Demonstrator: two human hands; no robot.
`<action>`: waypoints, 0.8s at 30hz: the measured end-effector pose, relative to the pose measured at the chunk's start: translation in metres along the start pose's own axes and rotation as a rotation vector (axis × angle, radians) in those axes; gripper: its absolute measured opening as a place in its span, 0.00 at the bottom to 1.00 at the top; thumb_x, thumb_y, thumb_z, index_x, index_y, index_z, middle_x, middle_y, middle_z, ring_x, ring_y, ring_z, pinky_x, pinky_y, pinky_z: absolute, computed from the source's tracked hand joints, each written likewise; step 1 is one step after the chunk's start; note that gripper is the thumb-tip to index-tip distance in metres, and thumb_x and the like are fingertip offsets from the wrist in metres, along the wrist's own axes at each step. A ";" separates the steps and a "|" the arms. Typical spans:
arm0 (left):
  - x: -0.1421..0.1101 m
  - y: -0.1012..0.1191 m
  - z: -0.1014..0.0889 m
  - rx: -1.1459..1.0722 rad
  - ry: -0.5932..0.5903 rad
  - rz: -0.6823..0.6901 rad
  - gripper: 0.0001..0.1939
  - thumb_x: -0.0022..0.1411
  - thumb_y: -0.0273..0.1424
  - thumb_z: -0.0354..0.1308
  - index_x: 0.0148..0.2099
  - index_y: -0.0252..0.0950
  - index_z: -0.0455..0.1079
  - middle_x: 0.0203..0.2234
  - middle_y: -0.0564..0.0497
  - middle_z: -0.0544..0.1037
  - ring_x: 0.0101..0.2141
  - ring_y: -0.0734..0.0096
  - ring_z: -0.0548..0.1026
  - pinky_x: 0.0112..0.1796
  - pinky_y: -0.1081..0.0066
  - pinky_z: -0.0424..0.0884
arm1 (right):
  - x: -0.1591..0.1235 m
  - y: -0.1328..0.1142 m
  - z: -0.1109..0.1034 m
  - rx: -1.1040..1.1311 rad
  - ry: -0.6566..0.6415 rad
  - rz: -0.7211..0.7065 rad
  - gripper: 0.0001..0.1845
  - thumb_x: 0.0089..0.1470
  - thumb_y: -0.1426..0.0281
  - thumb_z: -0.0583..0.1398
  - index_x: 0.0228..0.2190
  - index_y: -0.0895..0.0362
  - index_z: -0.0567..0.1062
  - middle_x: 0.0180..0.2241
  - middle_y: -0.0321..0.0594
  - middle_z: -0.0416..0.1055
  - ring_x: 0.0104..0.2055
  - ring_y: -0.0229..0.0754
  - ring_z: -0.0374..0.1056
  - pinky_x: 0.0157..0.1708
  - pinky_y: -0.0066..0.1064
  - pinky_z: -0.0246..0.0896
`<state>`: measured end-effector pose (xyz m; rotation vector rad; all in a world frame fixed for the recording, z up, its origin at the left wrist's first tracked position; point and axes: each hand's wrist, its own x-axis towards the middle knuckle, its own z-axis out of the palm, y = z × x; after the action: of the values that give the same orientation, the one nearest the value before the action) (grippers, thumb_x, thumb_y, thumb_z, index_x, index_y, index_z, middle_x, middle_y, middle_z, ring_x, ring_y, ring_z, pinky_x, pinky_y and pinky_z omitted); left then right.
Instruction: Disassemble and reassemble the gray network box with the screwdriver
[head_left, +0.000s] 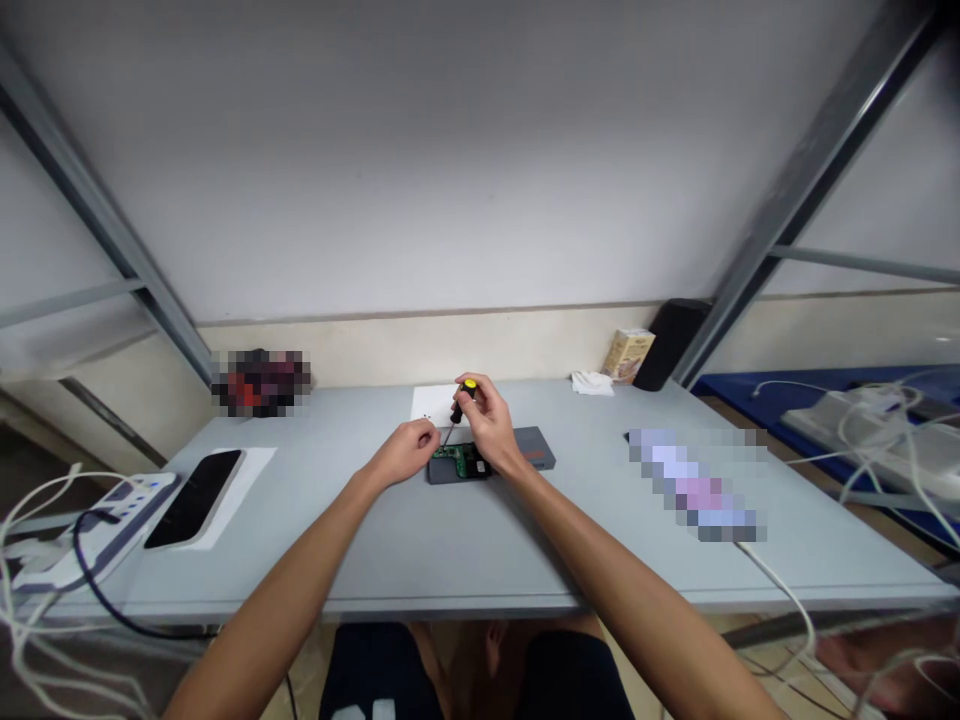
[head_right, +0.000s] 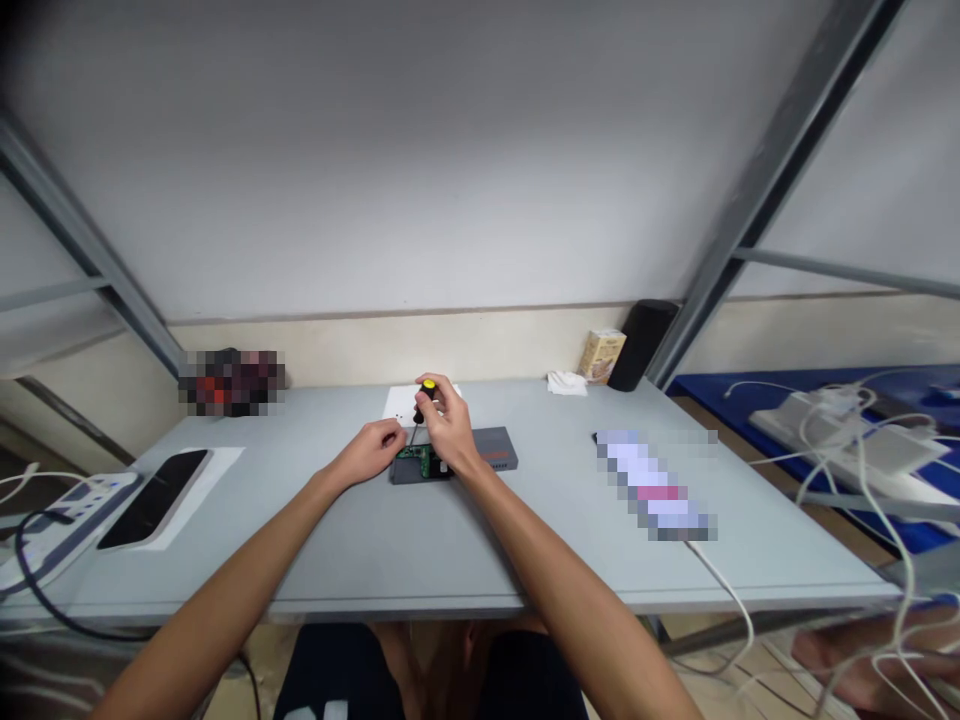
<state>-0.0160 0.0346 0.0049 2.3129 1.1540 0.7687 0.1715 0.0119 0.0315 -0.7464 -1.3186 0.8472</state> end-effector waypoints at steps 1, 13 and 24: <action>0.000 -0.001 0.000 0.001 0.001 0.002 0.17 0.69 0.36 0.49 0.26 0.38 0.57 0.22 0.55 0.65 0.26 0.71 0.63 0.31 0.69 0.59 | 0.000 0.000 0.000 -0.009 0.006 -0.003 0.15 0.63 0.57 0.61 0.47 0.52 0.72 0.34 0.34 0.68 0.35 0.39 0.70 0.38 0.32 0.65; 0.001 0.003 -0.002 0.022 -0.005 0.045 0.18 0.70 0.35 0.48 0.26 0.38 0.57 0.23 0.55 0.66 0.27 0.71 0.64 0.33 0.69 0.60 | 0.001 -0.003 0.001 0.022 0.001 -0.013 0.16 0.64 0.56 0.61 0.47 0.52 0.71 0.35 0.35 0.69 0.36 0.39 0.71 0.40 0.34 0.66; 0.001 0.000 0.000 0.005 0.022 0.047 0.18 0.71 0.34 0.49 0.27 0.37 0.59 0.23 0.55 0.65 0.27 0.71 0.64 0.32 0.69 0.60 | 0.002 0.002 0.000 0.034 -0.004 -0.017 0.16 0.63 0.57 0.61 0.47 0.52 0.71 0.35 0.35 0.69 0.35 0.39 0.71 0.39 0.33 0.66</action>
<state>-0.0154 0.0357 0.0050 2.3492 1.1155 0.8106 0.1711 0.0142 0.0307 -0.7057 -1.3093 0.8558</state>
